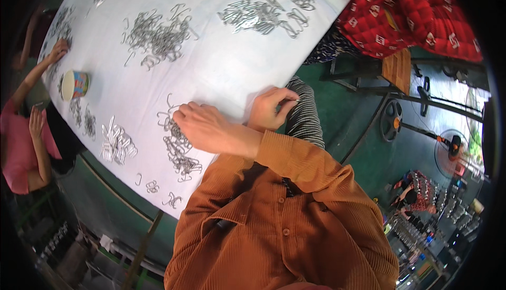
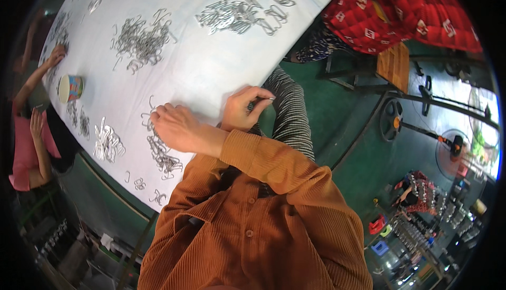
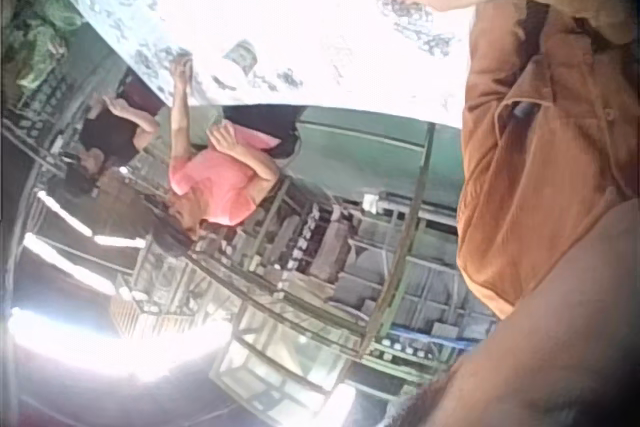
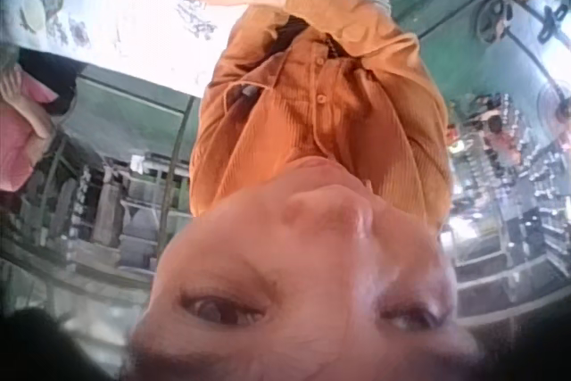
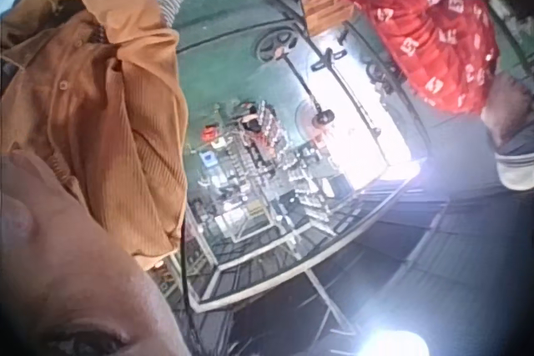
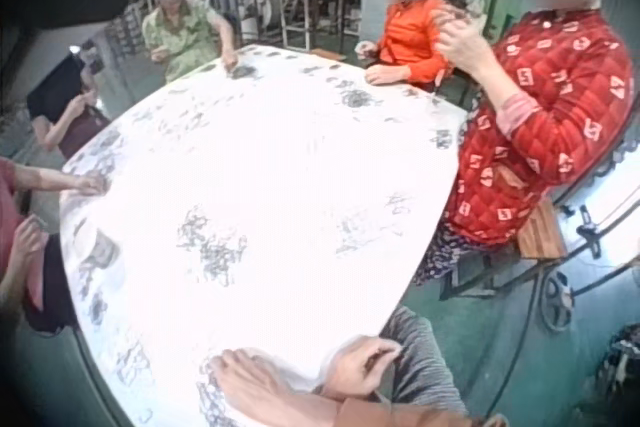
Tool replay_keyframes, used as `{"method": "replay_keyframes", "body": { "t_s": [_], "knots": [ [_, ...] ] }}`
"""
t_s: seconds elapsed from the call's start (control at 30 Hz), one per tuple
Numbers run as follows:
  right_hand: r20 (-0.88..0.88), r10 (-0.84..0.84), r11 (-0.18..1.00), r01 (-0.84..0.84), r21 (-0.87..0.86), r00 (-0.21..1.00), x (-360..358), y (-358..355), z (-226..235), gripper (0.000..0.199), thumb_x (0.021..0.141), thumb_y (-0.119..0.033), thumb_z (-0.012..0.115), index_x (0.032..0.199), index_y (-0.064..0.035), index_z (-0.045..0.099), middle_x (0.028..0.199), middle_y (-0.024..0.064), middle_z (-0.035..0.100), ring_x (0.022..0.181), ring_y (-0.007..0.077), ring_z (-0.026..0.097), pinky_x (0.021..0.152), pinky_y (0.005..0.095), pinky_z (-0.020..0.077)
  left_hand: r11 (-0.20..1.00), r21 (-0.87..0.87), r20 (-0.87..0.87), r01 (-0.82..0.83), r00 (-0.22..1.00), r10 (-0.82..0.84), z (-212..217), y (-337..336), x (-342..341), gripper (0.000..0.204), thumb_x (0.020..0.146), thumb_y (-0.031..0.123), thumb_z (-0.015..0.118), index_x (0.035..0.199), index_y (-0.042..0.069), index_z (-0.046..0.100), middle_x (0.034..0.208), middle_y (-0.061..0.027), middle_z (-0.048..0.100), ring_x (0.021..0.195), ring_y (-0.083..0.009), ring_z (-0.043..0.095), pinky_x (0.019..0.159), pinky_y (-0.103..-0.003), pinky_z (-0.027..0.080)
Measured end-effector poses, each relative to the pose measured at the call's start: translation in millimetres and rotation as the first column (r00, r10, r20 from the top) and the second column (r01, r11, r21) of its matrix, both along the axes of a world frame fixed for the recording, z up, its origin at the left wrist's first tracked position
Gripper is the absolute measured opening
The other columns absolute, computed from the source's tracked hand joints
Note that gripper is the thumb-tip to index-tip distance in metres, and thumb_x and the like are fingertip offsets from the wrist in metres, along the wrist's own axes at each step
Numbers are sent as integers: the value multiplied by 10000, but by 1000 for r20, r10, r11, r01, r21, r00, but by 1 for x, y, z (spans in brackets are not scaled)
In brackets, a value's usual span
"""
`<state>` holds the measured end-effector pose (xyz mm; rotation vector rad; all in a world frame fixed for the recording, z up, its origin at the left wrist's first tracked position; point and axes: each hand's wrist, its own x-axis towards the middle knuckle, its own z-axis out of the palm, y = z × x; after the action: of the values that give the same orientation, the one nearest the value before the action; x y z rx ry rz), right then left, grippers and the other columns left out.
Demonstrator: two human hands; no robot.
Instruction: The person sits at a table and repeatedly picks up small metal hooks and fasteners, joining them together by hand. They then hang the assembled chains onto a vertical metal rack structure nearby.
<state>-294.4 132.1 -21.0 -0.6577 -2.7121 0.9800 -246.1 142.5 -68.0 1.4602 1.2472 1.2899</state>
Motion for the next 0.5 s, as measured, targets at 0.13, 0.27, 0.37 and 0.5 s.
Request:
{"method": "replay_keyframes", "body": {
  "t_s": [0.13, 0.27, 0.37, 0.5],
  "knots": [
    [-213, -203, 968, 229, 103, 956, 50, 60, 22, 124, 819, -35, 514, 936, -23, 552, 915, 139, 575, 908, 300, 567, 767, 398, 474, 999, 32, -180, 14, 984, -8, 1, 1, -2, 140, 779, 9, 696, 910, 57, 688, 854, -90, 668, 743, -188, 647, 660, -269, 517],
    [-230, -539, 831, 556, 15, 811, 146, 151, 23, 82, 862, -71, 559, 925, -20, 553, 862, 131, 588, 784, 285, 588, 722, 345, 468, 997, -72, -34, -5, 999, 3, 11, -2, 1, 140, 786, -19, 678, 910, 45, 680, 851, -68, 676, 729, -174, 641, 646, -265, 518],
    [-222, -671, 695, 704, 144, 708, 199, 193, -1, 75, 834, -64, 569, 897, -27, 554, 869, 159, 593, 828, 355, 593, 736, 424, 462, 998, -67, -41, 2, 999, -5, 7, -2, 1, 133, 787, -27, 676, 901, 42, 679, 839, -64, 674, 726, -168, 641, 648, -261, 522],
    [-214, -726, 645, 755, 120, 654, 220, 220, -19, 111, 838, -107, 608, 907, -28, 572, 915, 153, 593, 882, 352, 591, 775, 434, 467, 997, -77, -54, 12, 998, -16, 10, -2, 0, 132, 786, -27, 680, 900, 40, 677, 843, -68, 673, 733, -164, 643, 657, -262, 529]
  ]
}}
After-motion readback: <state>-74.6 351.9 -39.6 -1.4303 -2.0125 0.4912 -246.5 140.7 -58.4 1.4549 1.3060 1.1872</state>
